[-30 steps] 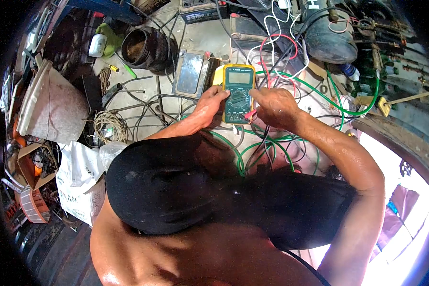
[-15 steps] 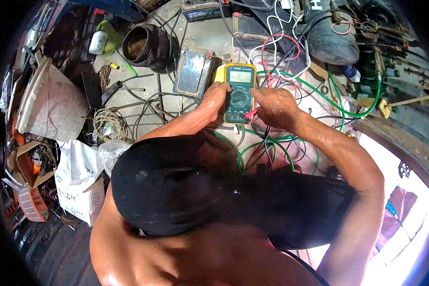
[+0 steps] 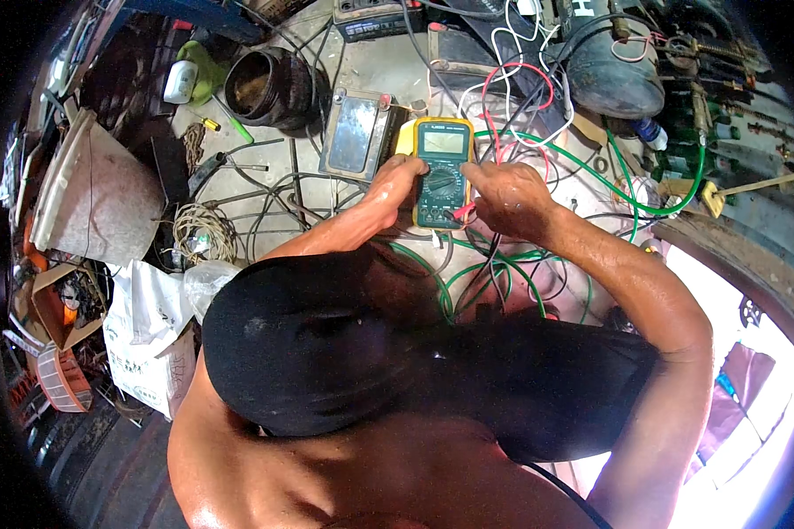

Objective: The person uses a multimeter to test the voltage or continuity of various electronic components, including small batteries and wire terminals, by touching the probes to the contact points.

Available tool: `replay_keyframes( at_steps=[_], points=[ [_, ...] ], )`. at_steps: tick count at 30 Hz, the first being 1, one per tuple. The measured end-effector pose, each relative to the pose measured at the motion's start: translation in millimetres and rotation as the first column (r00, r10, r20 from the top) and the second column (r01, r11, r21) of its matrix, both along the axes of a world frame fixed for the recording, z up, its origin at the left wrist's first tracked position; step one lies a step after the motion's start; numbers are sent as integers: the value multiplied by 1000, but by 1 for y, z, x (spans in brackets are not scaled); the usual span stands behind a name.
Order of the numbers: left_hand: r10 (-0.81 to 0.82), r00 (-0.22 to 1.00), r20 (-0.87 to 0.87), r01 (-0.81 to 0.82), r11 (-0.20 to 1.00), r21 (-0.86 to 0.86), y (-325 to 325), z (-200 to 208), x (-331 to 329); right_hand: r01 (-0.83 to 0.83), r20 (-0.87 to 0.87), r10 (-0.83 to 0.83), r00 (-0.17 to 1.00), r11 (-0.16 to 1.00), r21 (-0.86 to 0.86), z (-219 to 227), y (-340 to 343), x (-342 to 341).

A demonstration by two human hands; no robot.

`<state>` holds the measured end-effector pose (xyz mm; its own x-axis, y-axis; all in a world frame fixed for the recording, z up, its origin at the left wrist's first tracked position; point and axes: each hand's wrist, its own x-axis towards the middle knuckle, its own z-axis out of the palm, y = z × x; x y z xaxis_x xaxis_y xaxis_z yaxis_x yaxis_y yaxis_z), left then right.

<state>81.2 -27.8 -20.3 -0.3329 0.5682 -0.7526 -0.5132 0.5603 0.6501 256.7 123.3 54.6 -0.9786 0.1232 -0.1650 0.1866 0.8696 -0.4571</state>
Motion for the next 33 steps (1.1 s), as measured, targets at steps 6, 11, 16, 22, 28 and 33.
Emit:
replay_keyframes(
  at_steps=[6,11,16,22,28,33],
  points=[
    [17,999,35,-18,1000,19,0,3,0,-3,0,3,1000,1000,20,-1,-2,-2],
    [-38,999,-15,38,999,26,-3,-5,-1,18,-61,-17,998,1000,8,-5,-1,-4],
    [-48,999,-12,48,998,35,-1,2,2,55,-66,-57,996,998,-22,-8,-3,-8],
    [-87,994,-63,88,996,13,-2,-5,1,92,36,-91,995,995,-35,-9,-4,-14],
    [-70,997,-42,71,997,20,-3,-8,1,50,3,-50,999,998,-36,-4,0,-7],
    [-50,997,-58,52,998,35,-3,-9,1,24,-6,-25,1000,999,-46,0,0,-4]
  ],
)
